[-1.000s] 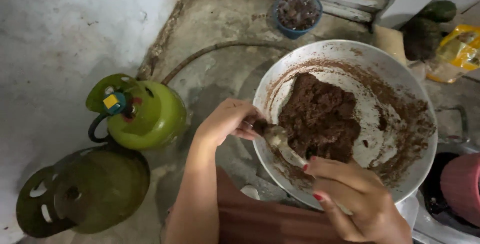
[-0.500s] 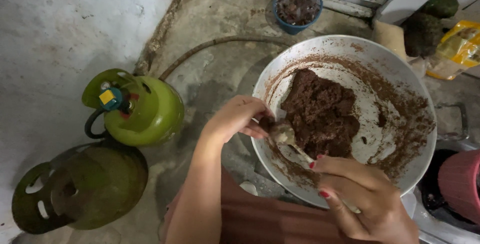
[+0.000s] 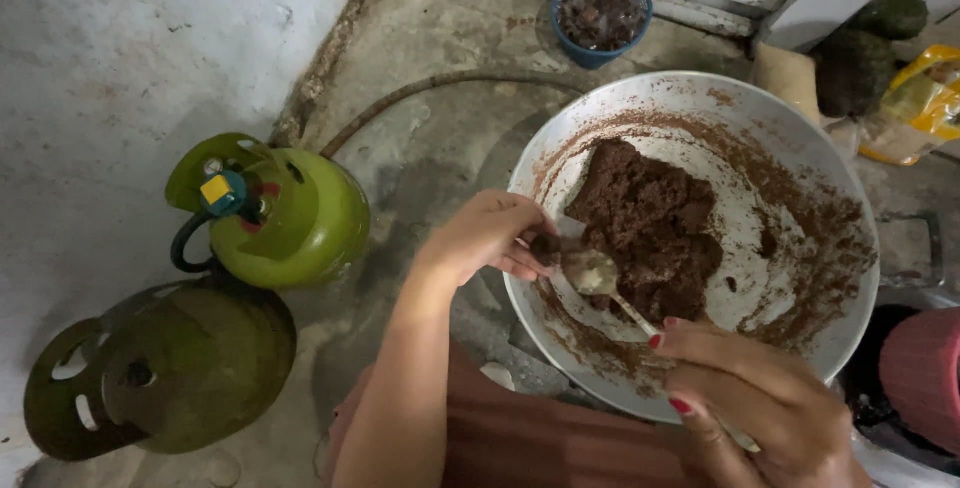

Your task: The person prepares chocolates by using a spoon to place small portions of a dark brown mixture onto clear plastic squares and folding the plastic around them.

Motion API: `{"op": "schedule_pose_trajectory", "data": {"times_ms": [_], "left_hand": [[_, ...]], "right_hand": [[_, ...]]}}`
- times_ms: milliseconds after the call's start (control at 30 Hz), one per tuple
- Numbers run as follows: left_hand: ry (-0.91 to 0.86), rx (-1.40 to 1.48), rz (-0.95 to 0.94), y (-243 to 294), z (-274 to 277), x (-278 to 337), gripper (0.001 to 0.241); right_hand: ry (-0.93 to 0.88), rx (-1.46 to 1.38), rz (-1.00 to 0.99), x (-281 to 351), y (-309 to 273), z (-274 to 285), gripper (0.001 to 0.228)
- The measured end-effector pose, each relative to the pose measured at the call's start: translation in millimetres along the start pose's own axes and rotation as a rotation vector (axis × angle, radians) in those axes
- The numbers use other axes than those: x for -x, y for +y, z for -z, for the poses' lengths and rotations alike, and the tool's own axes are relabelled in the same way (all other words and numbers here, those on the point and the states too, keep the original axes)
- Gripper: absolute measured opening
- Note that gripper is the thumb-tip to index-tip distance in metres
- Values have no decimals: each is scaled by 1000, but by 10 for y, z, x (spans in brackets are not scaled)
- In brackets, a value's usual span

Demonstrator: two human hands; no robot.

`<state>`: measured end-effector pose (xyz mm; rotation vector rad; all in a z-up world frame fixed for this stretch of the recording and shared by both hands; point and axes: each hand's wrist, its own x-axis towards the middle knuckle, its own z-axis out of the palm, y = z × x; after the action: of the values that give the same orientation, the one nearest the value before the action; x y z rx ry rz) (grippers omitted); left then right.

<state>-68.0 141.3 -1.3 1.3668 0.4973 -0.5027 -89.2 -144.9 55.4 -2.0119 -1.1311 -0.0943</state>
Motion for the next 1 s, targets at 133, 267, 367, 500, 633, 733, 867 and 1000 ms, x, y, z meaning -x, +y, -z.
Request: {"op": "schedule_pose_trajectory", "data": {"times_ms": [133,267,367,500,633,733,867,1000], "left_hand": [[-2,-13,9,12,-30,20,31],[-10,-20,-6,-1,-47,12,33],[6,-32,-5,14,-65,29,32],[37,-68,17,97,-111,103,32],[33,-101,6,66,-119,67,31],[35,-82,-12,34,-120,45,31],[37,-66,-13,72,-145,77,32],[36,-38,-22,43,-147,23,30]], "right_hand": [[72,63,21,-23,-83,14,21],[72,61,-44,-8,-48,37,19],[47,54,-38,-7,-13,18,19],[127,69,-202,-1,-95,-52,20],[156,37,-107,-28,-37,-104,23],[71,45,-117,-16,-10,-92,16],[122,28,-103,-6,-15,-67,26],[136,14,-64,-1,110,-147,30]]}}
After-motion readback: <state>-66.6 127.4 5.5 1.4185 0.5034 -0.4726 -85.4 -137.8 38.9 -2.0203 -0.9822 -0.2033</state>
